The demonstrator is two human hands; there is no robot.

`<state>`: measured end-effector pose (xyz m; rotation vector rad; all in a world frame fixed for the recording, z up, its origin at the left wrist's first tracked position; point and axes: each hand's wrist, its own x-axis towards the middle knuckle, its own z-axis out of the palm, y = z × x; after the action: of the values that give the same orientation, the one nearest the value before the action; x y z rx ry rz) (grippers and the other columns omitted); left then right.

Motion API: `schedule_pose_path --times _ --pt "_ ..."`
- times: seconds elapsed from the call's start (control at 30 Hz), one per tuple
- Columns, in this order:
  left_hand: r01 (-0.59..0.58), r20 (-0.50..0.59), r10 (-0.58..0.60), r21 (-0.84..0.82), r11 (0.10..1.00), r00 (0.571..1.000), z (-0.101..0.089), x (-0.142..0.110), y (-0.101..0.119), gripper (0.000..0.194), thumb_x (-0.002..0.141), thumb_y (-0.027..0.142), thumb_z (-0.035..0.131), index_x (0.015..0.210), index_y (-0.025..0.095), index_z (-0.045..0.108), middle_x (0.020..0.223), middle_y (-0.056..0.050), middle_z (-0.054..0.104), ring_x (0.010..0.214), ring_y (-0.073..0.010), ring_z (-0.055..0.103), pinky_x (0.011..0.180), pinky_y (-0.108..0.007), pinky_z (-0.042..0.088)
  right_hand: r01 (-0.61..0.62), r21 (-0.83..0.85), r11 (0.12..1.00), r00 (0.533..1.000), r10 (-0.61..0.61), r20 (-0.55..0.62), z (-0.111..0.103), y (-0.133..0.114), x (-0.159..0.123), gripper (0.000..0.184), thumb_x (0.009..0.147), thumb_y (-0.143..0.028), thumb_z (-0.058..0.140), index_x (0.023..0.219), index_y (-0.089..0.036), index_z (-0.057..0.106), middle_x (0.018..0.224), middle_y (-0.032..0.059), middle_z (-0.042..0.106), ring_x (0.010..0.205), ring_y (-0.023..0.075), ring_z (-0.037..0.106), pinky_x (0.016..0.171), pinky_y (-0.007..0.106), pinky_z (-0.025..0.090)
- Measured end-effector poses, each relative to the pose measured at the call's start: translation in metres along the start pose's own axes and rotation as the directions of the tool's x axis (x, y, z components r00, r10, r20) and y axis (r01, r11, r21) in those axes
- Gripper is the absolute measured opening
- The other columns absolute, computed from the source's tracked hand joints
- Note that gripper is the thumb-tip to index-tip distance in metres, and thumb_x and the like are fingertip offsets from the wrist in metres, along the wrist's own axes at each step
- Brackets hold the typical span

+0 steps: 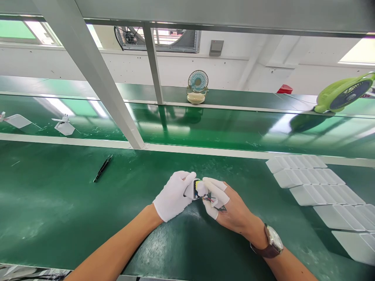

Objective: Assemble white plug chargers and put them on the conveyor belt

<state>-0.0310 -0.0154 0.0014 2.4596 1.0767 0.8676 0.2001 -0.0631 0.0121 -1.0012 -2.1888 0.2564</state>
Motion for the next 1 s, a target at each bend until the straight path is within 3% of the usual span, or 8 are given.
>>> schedule_pose_path --times 0.1,0.2,0.47,0.7,1.0 --pt "0.055 0.022 -0.054 -0.050 0.997 0.998 -0.003 0.003 0.005 0.053 0.087 0.022 0.063 0.138 0.032 0.053 0.091 -0.002 0.061 0.079 -0.0161 0.056 0.079 -0.034 0.052 -0.006 -0.008 1.000 1.000 0.006 -0.007 -0.002 -0.001 0.001 0.075 0.091 -0.013 0.061 0.158 -0.030 0.031 0.140 0.0142 0.059 0.110 0.0276 0.066 0.090 0.047 0.062" --pt "0.112 0.070 -0.103 -0.122 0.986 0.992 -0.008 0.009 0.012 0.024 0.095 0.024 0.052 0.115 0.028 0.065 0.079 0.000 0.055 0.067 -0.0137 0.050 0.072 -0.031 0.051 -0.005 -0.012 1.000 1.000 0.005 0.000 -0.002 -0.001 0.001 0.075 0.092 -0.013 0.060 0.158 -0.031 0.030 0.141 0.0140 0.058 0.110 0.0277 0.066 0.090 0.047 0.062" --pt "0.149 0.077 -0.138 -0.170 0.974 0.988 -0.010 0.012 0.015 0.020 0.099 0.025 0.045 0.095 0.026 0.065 0.071 0.002 0.047 0.063 -0.0133 0.044 0.068 -0.029 0.047 0.021 -0.019 1.000 1.000 -0.022 -0.017 -0.003 -0.001 0.002 0.077 0.091 -0.012 0.060 0.158 -0.031 0.027 0.141 0.0138 0.058 0.114 0.0279 0.065 0.093 0.048 0.060" --pt "0.083 0.063 -0.077 -0.091 0.992 0.995 -0.005 0.011 0.011 0.027 0.098 0.023 0.048 0.123 0.028 0.058 0.074 0.002 0.048 0.065 -0.0145 0.043 0.068 -0.029 0.046 0.020 -0.016 1.000 1.000 -0.020 -0.003 -0.002 -0.001 0.003 0.077 0.091 -0.012 0.060 0.158 -0.031 0.027 0.141 0.0134 0.058 0.117 0.0279 0.064 0.093 0.048 0.059" --pt "0.039 0.041 -0.037 -0.056 0.998 0.998 0.001 0.005 0.008 0.042 0.089 0.018 0.056 0.129 0.030 0.057 0.082 0.000 0.060 0.073 -0.0167 0.056 0.076 -0.033 0.049 -0.007 0.008 1.000 1.000 0.007 0.002 0.004 -0.004 0.003 0.074 0.090 -0.011 0.060 0.156 -0.028 0.032 0.139 0.0123 0.059 0.114 0.0273 0.063 0.096 0.047 0.057"
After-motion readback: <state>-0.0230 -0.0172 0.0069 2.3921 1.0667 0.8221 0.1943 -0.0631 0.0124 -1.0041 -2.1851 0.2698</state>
